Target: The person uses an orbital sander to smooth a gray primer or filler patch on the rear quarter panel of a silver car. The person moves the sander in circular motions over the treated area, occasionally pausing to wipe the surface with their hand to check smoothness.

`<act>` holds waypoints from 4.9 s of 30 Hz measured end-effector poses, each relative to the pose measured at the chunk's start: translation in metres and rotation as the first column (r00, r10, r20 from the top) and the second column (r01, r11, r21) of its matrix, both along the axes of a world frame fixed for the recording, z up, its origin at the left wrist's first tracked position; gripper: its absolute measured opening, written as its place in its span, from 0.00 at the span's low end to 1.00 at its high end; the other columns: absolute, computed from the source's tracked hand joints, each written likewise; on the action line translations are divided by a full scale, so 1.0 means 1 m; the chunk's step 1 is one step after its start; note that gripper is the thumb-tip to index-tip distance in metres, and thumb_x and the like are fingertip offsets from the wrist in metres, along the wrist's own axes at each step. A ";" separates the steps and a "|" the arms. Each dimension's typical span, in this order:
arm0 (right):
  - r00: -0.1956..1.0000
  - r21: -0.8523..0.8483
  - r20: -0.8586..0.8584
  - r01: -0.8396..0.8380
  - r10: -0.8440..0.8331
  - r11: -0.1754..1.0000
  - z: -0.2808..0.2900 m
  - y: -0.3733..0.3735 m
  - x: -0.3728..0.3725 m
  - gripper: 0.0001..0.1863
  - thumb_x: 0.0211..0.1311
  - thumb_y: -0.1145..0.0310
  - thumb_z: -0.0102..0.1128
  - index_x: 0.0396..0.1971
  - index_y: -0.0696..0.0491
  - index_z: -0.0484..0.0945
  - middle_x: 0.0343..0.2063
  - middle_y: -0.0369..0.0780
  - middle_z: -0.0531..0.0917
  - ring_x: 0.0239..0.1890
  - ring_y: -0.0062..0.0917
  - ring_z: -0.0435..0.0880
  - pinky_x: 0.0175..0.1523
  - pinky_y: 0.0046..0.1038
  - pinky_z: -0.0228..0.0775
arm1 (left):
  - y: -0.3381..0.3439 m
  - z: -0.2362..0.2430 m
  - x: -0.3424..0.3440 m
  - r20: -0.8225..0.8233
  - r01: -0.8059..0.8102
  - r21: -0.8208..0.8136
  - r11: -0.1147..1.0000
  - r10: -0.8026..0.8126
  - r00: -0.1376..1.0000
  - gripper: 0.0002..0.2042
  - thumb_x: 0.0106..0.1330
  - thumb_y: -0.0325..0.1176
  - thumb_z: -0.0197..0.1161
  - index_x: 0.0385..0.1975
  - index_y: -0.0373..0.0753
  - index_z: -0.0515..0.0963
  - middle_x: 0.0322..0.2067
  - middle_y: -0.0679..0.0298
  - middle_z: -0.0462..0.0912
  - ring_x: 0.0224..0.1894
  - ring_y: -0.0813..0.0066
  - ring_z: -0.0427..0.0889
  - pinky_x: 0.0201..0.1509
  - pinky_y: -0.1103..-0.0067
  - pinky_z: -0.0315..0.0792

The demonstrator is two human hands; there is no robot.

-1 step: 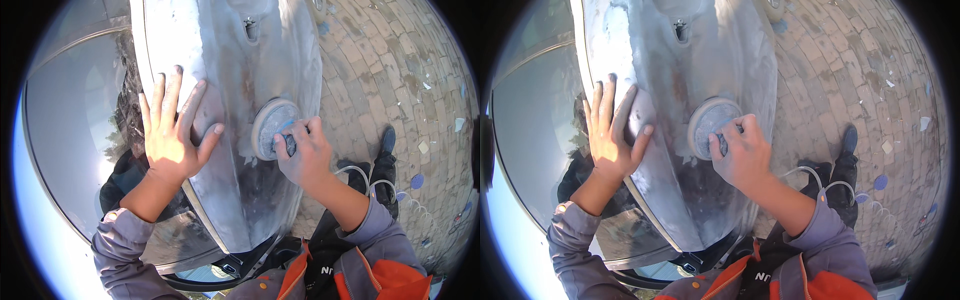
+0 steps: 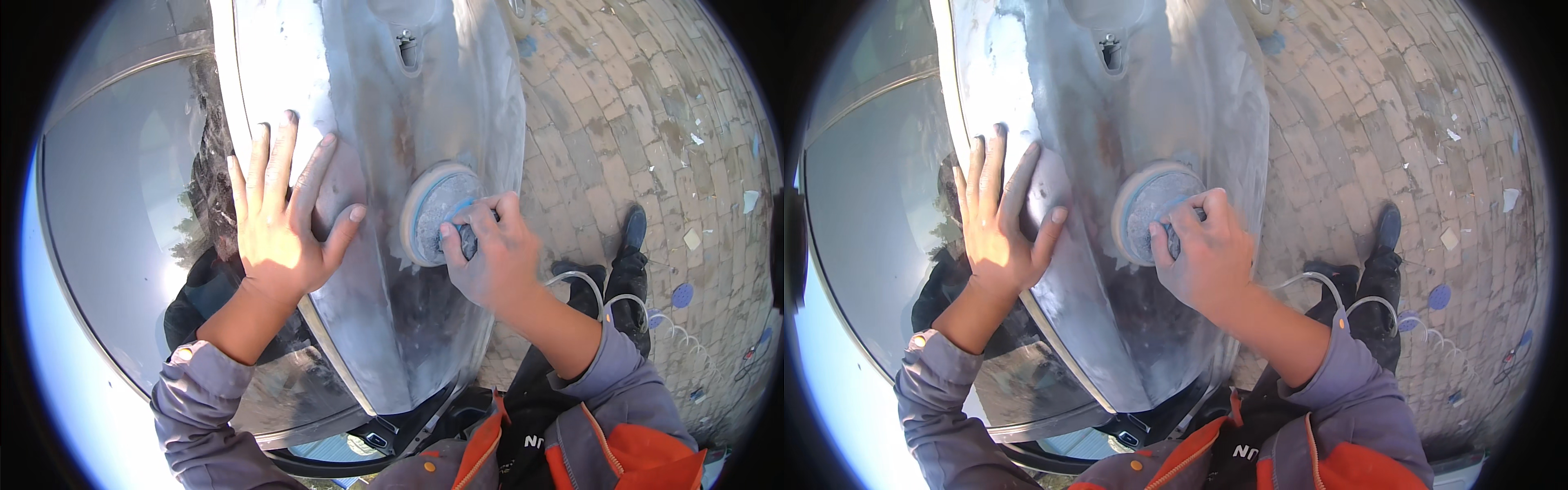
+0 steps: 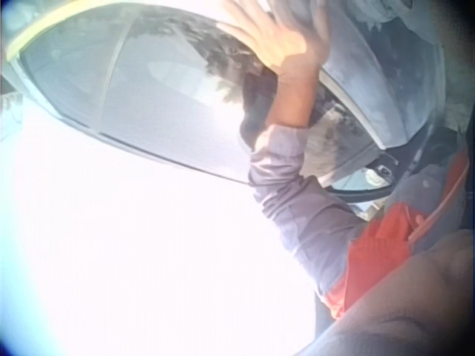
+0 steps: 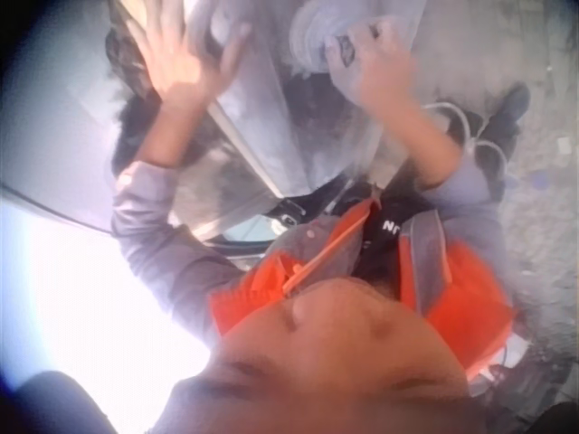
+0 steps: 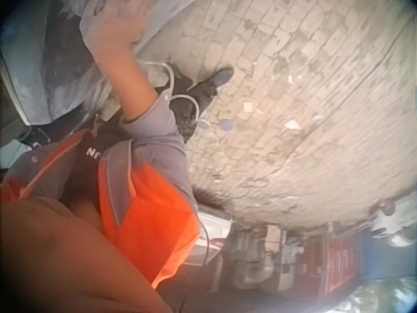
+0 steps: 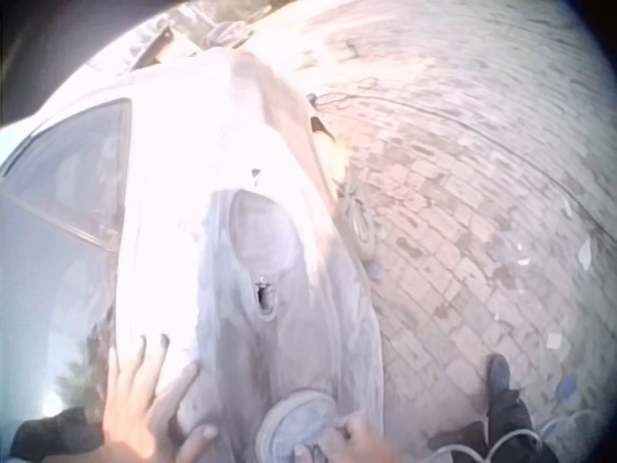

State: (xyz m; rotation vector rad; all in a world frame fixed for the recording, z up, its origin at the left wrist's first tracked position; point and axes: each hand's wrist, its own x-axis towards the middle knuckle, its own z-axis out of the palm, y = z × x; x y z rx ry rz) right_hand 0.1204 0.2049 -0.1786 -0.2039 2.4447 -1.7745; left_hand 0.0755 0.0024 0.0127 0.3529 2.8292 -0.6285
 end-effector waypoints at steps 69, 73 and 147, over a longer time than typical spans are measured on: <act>0.997 0.173 0.050 0.041 -0.050 0.984 0.021 -0.017 -0.147 0.13 0.64 0.59 0.77 0.41 0.46 0.83 0.45 0.45 0.78 0.36 0.44 0.89 0.36 0.46 0.83 | 0.004 0.003 -0.003 0.066 -0.050 0.003 0.999 0.050 0.997 0.35 0.69 0.54 0.71 0.74 0.44 0.80 0.81 0.41 0.66 0.84 0.26 0.58 0.80 0.28 0.48; 0.997 0.057 -0.046 0.070 -0.068 0.996 0.026 -0.028 -0.149 0.13 0.65 0.58 0.78 0.41 0.45 0.83 0.44 0.43 0.79 0.37 0.44 0.89 0.37 0.47 0.83 | 0.002 0.001 -0.002 0.048 -0.042 -0.004 0.999 0.042 0.998 0.36 0.69 0.57 0.72 0.75 0.49 0.79 0.81 0.44 0.67 0.84 0.29 0.57 0.79 0.26 0.48; 0.867 0.913 0.257 -0.072 -0.428 0.403 -0.027 0.715 0.237 0.27 0.61 0.53 0.82 0.57 0.47 0.85 0.58 0.48 0.81 0.61 0.50 0.84 0.64 0.50 0.78 | 0.097 -0.175 0.542 0.519 0.158 -0.137 0.978 -0.065 0.853 0.35 0.73 0.39 0.58 0.80 0.35 0.70 0.88 0.56 0.53 0.90 0.62 0.49 0.92 0.61 0.44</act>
